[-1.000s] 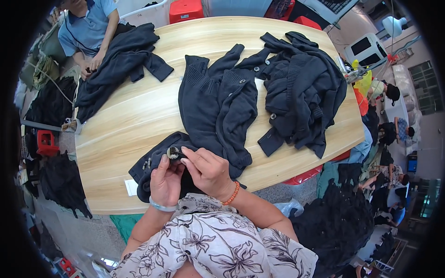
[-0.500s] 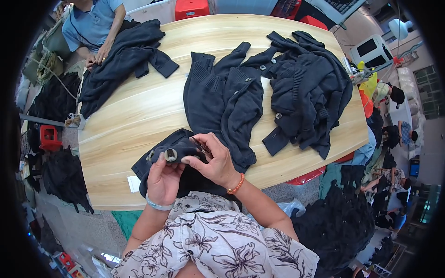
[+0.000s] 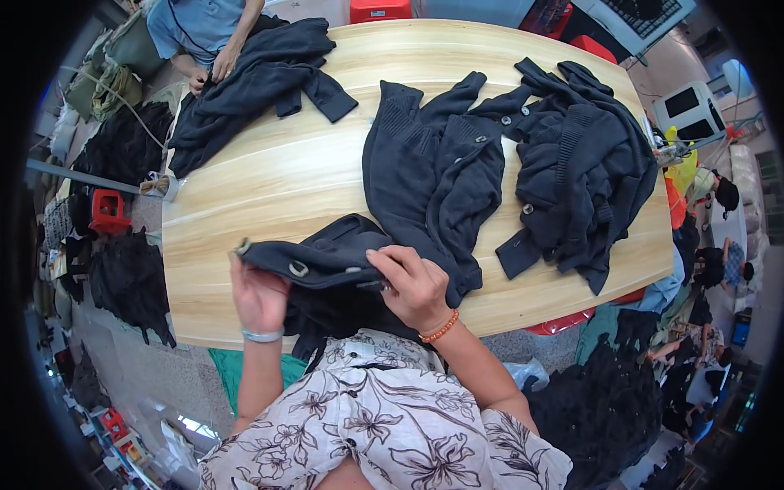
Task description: Trimming loose threads and inspecting metal grommets on black sweaters.
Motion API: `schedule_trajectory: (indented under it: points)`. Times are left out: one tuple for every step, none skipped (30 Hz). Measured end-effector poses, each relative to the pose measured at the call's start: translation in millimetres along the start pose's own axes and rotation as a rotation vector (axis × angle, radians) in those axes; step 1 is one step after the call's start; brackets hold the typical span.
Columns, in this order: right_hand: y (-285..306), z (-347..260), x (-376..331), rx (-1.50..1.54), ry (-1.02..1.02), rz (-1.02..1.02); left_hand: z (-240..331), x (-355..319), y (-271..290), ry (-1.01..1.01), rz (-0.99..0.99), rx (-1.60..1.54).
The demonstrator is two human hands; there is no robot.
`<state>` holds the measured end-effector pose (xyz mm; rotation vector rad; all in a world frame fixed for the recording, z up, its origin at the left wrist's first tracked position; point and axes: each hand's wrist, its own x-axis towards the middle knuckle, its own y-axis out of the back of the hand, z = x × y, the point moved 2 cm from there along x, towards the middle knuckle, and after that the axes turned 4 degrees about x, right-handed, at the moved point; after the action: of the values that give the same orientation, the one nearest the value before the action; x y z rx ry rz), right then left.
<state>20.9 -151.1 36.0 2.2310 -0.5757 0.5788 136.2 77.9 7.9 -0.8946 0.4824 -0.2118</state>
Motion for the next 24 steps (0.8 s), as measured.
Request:
schedule_trajectory:
  points:
    - [5, -6, 3, -0.003, 0.07, 0.007, -15, -5, -6, 0.119, 0.097, 0.087]
    - [9, -11, 6, 0.015, 0.105, -0.016, -29, -12, -6, 0.234, 0.036, 0.132]
    - [9, -11, 4, 0.014, 0.14, -0.019, -43, -19, -12, 0.336, -0.002, 0.119]
    - [9, -11, 2, 0.013, 0.176, -0.022, -54, -22, -7, 0.411, -0.075, 0.114]
    - [9, -12, 0, 0.017, 0.207, -0.027, -63, -25, -1, 0.458, -0.084, 0.188]
    - [10, -11, -2, -0.013, 0.241, -0.045, -65, -24, -6, 0.478, -0.071, 0.216]
    - [11, -10, -5, -0.044, 0.274, -0.063, -66, -22, -11, 0.497, -0.059, 0.245]
    - [12, -10, -8, -0.026, 0.295, -0.047, -64, -20, -16, 0.516, -0.058, 0.242]
    - [14, -11, -10, -0.018, 0.31, -0.052, -61, -16, -15, 0.547, -0.064, 0.293]
    - [15, -11, -12, -0.01, 0.325, -0.056, -60, -13, -13, 0.577, -0.071, 0.346]
    - [17, -13, -13, -0.007, 0.336, -0.075, -63, -10, -12, 0.612, -0.041, 0.456]
    - [18, -15, -13, 0.006, 0.347, -0.1, -64, -8, -14, 0.651, -0.045, 0.519]
    - [19, -17, -14, 0.02, 0.359, -0.124, -65, -7, -16, 0.689, -0.05, 0.583]
    - [21, -18, -16, 0.037, 0.358, -0.173, -71, -4, -5, 0.723, -0.089, 0.595]
    - [24, -17, -16, 0.033, 0.356, -0.169, -72, -4, -4, 0.725, -0.094, 0.598]
    - [27, -16, -14, -0.004, 0.34, -0.165, -72, -5, -4, 0.644, -0.1, 0.514]
    - [30, -14, -12, -0.039, 0.325, -0.16, -70, -6, -5, 0.562, -0.106, 0.431]
    - [32, -5, -14, -0.049, 0.275, -0.073, -61, -6, -14, 0.514, -0.068, 0.318]
    - [37, -4, -13, -0.072, 0.209, -0.039, -48, -6, -17, 0.429, -0.189, 0.159]
    - [43, -3, -15, -0.057, 0.105, -0.02, -40, -8, -20, 0.371, -0.185, 0.123]
    - [47, -5, -15, -0.041, 0.004, -0.004, -29, -11, -28, 0.31, -0.18, 0.086]
    - [46, -5, -14, 0.038, -0.068, -0.06, -23, -16, -41, 0.262, -0.226, 0.116]
    - [45, -5, -14, 0.117, -0.14, -0.116, -21, -20, -49, 0.254, -0.225, 0.122]
    - [48, -11, -7, 0.32, -0.288, -0.329, -18, -21, -54, 0.253, -0.195, 0.112]
